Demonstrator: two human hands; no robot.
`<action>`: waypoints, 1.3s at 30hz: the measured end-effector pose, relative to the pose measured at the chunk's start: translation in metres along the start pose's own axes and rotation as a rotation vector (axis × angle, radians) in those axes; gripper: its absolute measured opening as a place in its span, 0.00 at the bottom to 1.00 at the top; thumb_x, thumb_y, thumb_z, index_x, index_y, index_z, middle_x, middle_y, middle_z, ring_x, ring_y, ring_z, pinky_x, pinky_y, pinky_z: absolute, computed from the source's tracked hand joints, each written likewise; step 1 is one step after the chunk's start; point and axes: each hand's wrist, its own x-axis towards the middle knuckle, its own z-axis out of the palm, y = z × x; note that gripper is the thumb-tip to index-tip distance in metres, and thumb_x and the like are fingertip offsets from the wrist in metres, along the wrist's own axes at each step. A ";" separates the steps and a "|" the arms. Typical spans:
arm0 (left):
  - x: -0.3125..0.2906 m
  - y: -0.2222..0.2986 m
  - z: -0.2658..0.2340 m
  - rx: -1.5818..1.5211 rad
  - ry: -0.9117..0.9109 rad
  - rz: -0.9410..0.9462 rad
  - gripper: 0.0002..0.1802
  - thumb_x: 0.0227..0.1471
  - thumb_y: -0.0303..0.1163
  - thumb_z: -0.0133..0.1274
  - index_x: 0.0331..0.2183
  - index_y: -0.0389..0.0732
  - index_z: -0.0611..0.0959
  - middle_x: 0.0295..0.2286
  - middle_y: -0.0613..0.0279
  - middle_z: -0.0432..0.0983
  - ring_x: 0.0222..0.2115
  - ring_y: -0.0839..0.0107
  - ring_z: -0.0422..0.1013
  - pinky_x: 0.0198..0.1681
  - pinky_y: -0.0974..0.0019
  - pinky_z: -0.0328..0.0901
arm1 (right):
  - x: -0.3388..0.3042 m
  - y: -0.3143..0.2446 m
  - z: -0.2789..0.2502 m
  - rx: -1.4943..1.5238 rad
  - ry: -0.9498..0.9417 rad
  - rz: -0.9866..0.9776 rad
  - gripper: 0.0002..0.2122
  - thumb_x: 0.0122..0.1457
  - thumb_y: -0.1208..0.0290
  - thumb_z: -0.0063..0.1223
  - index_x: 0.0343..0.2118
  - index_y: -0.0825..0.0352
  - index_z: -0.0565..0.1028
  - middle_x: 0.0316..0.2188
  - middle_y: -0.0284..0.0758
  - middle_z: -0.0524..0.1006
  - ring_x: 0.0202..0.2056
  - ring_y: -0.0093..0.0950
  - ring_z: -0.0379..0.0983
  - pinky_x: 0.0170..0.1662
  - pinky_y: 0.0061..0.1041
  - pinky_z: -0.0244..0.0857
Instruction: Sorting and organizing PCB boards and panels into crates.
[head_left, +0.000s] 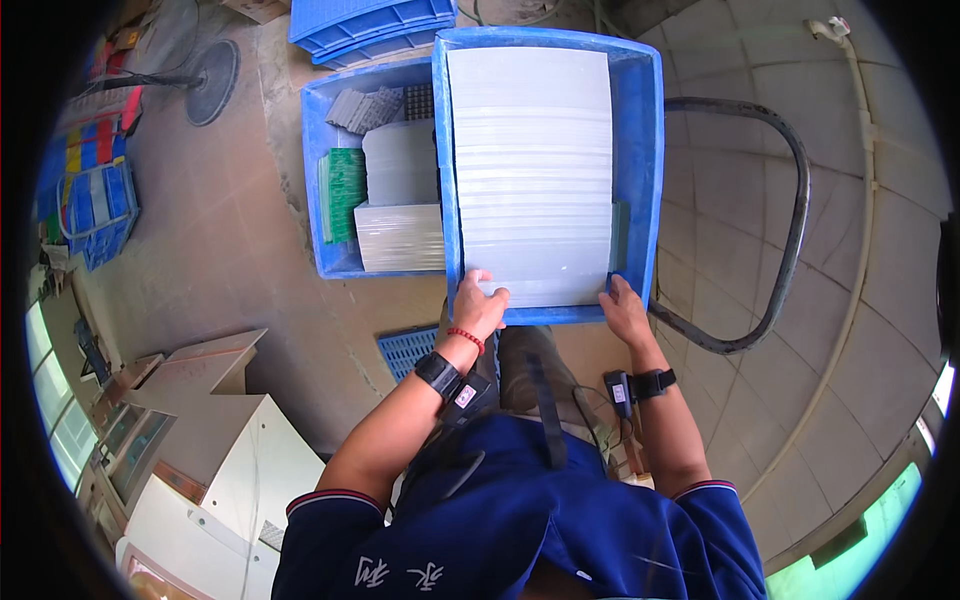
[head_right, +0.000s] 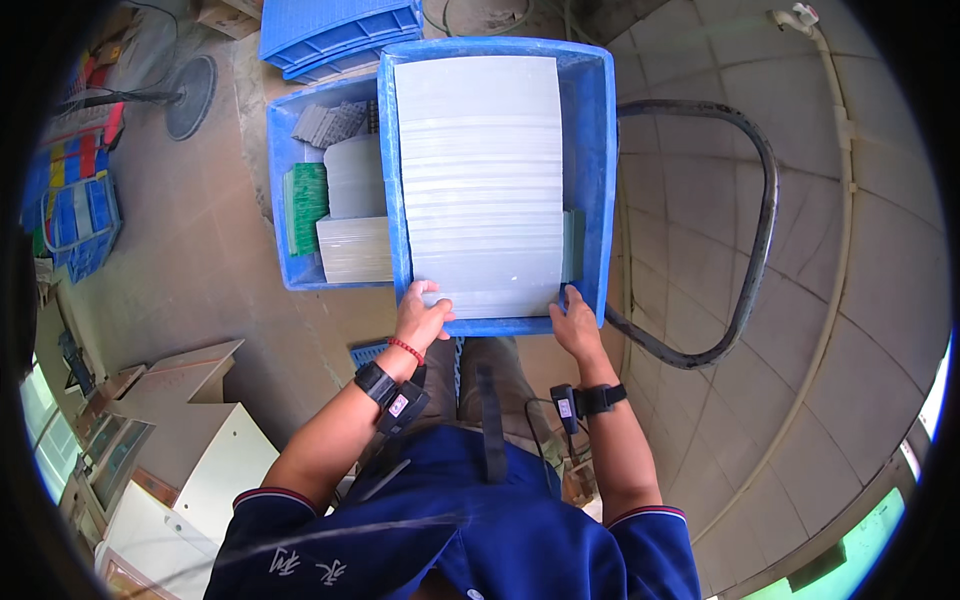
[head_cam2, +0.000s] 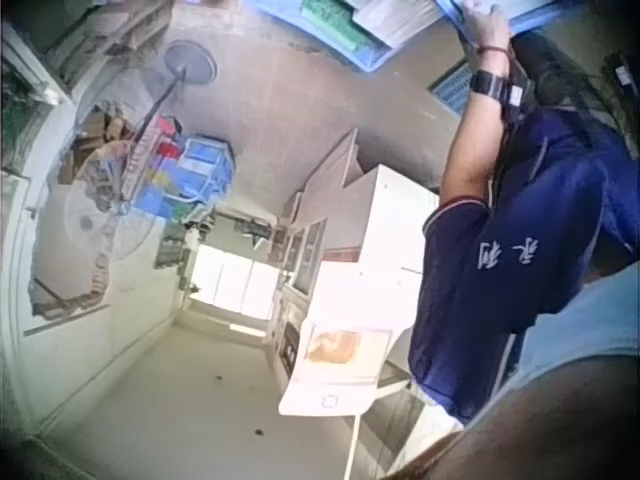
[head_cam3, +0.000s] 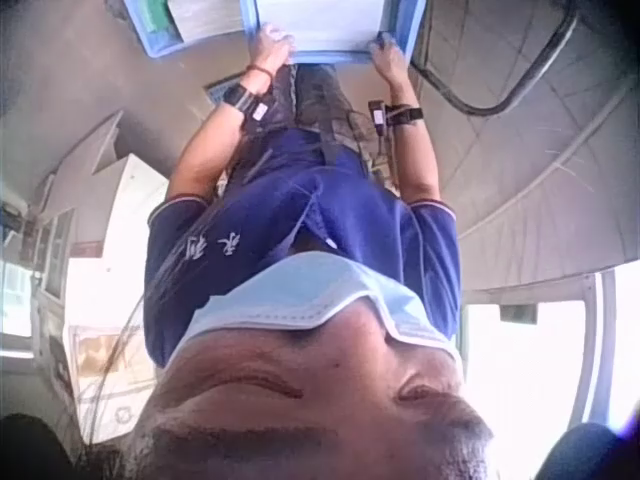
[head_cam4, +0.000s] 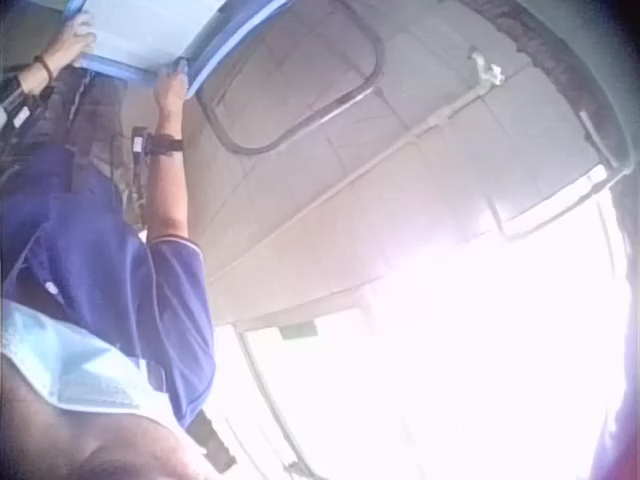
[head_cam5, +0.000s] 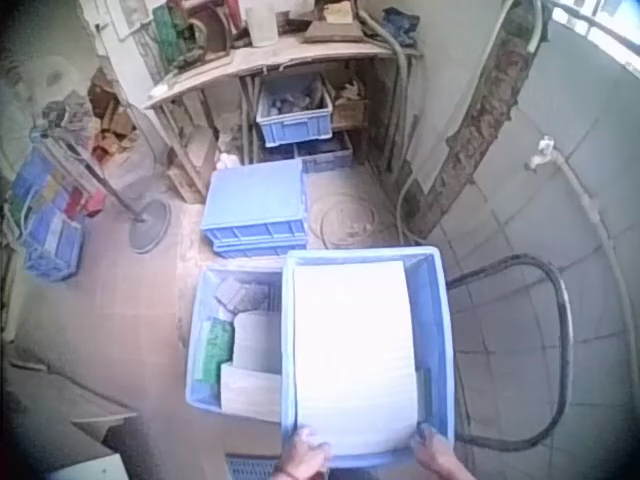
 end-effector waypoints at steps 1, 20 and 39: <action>0.011 -0.012 0.003 0.046 0.051 0.053 0.21 0.42 0.26 0.52 0.41 0.31 0.69 0.34 0.50 0.70 0.25 0.67 0.75 0.15 0.71 0.68 | 0.004 -0.003 0.004 -0.073 0.023 0.026 0.25 0.51 0.67 0.48 0.49 0.79 0.63 0.42 0.58 0.70 0.45 0.48 0.68 0.49 0.34 0.62; 0.000 -0.023 0.011 0.023 0.154 0.159 0.06 0.40 0.29 0.53 0.25 0.37 0.79 0.37 0.48 0.67 0.21 0.57 0.71 0.28 0.63 0.68 | 0.020 0.012 0.022 0.291 0.095 0.110 0.25 0.44 0.69 0.50 0.46 0.81 0.66 0.37 0.52 0.74 0.40 0.38 0.73 0.44 0.26 0.64; 0.010 -0.033 0.025 0.351 0.428 0.297 0.11 0.37 0.34 0.60 0.22 0.36 0.81 0.32 0.48 0.70 0.35 0.58 0.68 0.38 0.65 0.62 | 0.022 -0.017 0.015 0.148 0.044 0.177 0.31 0.44 0.61 0.53 0.48 0.81 0.64 0.40 0.60 0.70 0.45 0.47 0.68 0.50 0.32 0.60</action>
